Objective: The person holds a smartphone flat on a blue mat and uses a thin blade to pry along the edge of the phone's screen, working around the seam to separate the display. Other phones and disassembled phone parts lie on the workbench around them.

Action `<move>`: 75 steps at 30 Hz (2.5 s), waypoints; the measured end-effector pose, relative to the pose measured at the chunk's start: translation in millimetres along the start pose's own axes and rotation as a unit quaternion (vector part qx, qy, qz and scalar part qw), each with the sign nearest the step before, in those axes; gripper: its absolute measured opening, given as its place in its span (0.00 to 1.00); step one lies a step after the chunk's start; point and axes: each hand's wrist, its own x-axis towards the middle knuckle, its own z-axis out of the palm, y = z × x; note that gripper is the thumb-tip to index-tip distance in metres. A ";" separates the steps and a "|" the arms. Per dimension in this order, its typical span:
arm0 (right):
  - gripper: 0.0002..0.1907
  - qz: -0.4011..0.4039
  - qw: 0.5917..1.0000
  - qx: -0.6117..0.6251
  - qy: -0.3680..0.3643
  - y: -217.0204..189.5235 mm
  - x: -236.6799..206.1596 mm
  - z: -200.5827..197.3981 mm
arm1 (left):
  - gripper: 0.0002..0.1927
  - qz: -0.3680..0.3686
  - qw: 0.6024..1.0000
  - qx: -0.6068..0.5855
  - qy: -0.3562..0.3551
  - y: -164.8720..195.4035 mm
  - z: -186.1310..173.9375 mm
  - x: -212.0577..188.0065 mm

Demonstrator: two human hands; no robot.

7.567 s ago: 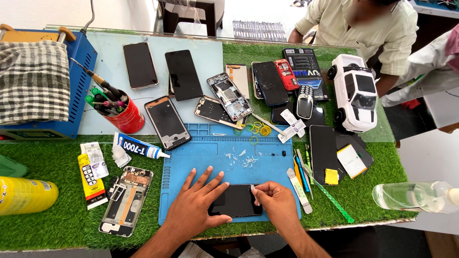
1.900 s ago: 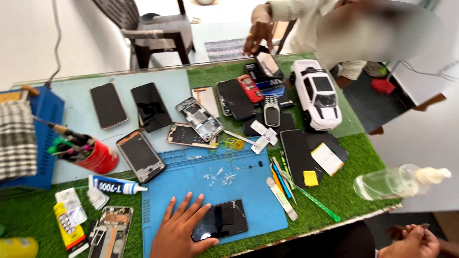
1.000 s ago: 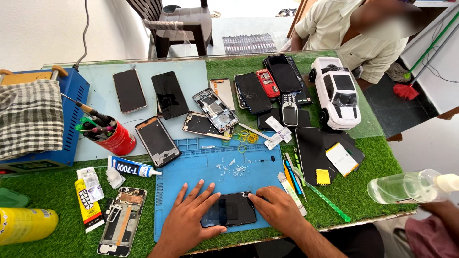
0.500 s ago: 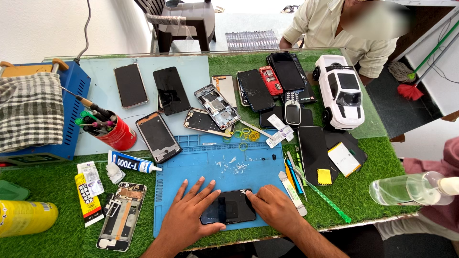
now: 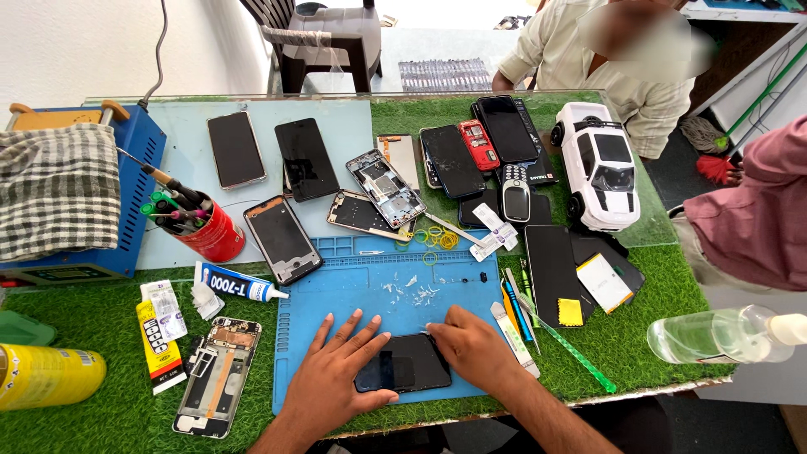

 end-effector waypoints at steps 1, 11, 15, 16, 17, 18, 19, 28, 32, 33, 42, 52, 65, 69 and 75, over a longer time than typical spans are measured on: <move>0.09 0.031 0.999 0.028 0.005 1.2 0.9 -0.9 | 0.48 -0.002 1.000 -0.002 0.000 0.4 -0.5 0.4; 0.13 0.002 0.999 0.042 -0.011 16.5 -22.4 -14.4 | 0.46 0.006 1.000 -0.009 0.018 3.7 -3.1 1.9; 0.15 -0.018 1.000 0.009 -0.014 14.8 -22.5 -8.5 | 0.47 0.010 1.000 -0.013 0.018 2.8 -2.6 1.4; 0.15 -0.024 1.000 0.002 -0.015 14.7 -20.9 -7.5 | 0.47 0.004 1.000 -0.016 0.008 2.5 -2.4 1.2; 0.16 -0.029 0.999 -0.004 -0.017 14.0 -20.1 -6.6 | 0.48 -0.003 1.000 -0.019 -0.004 2.4 -2.2 0.9; 0.15 -0.041 0.999 -0.015 -0.011 13.6 -19.1 -6.3 | 0.48 -0.001 1.000 -0.016 0.001 2.4 -2.0 0.7; 0.15 -0.052 0.998 -0.025 -0.007 13.3 -18.4 -5.9 | 0.48 0.000 1.000 -0.014 0.004 2.4 -1.8 0.5; 0.11 0.028 0.997 0.058 -0.031 23.1 -17.9 -12.5 | 0.46 0.018 0.999 -0.008 0.027 2.3 -2.6 2.0; 0.15 -0.012 0.999 0.039 -0.019 23.7 -24.7 -10.5 | 0.46 0.021 1.000 -0.008 0.022 1.7 -2.1 1.1; 0.16 -0.024 0.999 0.025 -0.021 23.2 -25.8 -9.4 | 0.46 0.020 1.000 -0.010 0.019 1.6 -1.8 0.9; 0.18 -0.094 0.994 -0.048 -0.010 16.5 -21.8 -8.3 | 0.47 0.022 0.999 -0.011 0.027 -0.4 1.3 1.4; 0.11 -0.016 0.997 -0.044 -0.059 -2.7 4.0 -17.4 | 0.46 0.035 0.999 -0.006 0.038 0.2 0.4 0.5; 0.07 0.071 0.997 -0.039 -0.002 -0.5 -6.9 -23.5 | 0.45 0.029 0.999 -0.009 0.031 0.1 0.9 0.2; 0.08 0.027 0.998 -0.053 0.001 2.7 -2.6 -30.6 | 0.46 0.020 1.000 -0.019 0.001 -0.2 -1.2 -0.4; 0.11 -0.017 0.990 -0.130 -0.048 3.2 9.9 -26.5 | 0.45 0.025 1.000 -0.010 0.014 1.4 -3.5 -0.4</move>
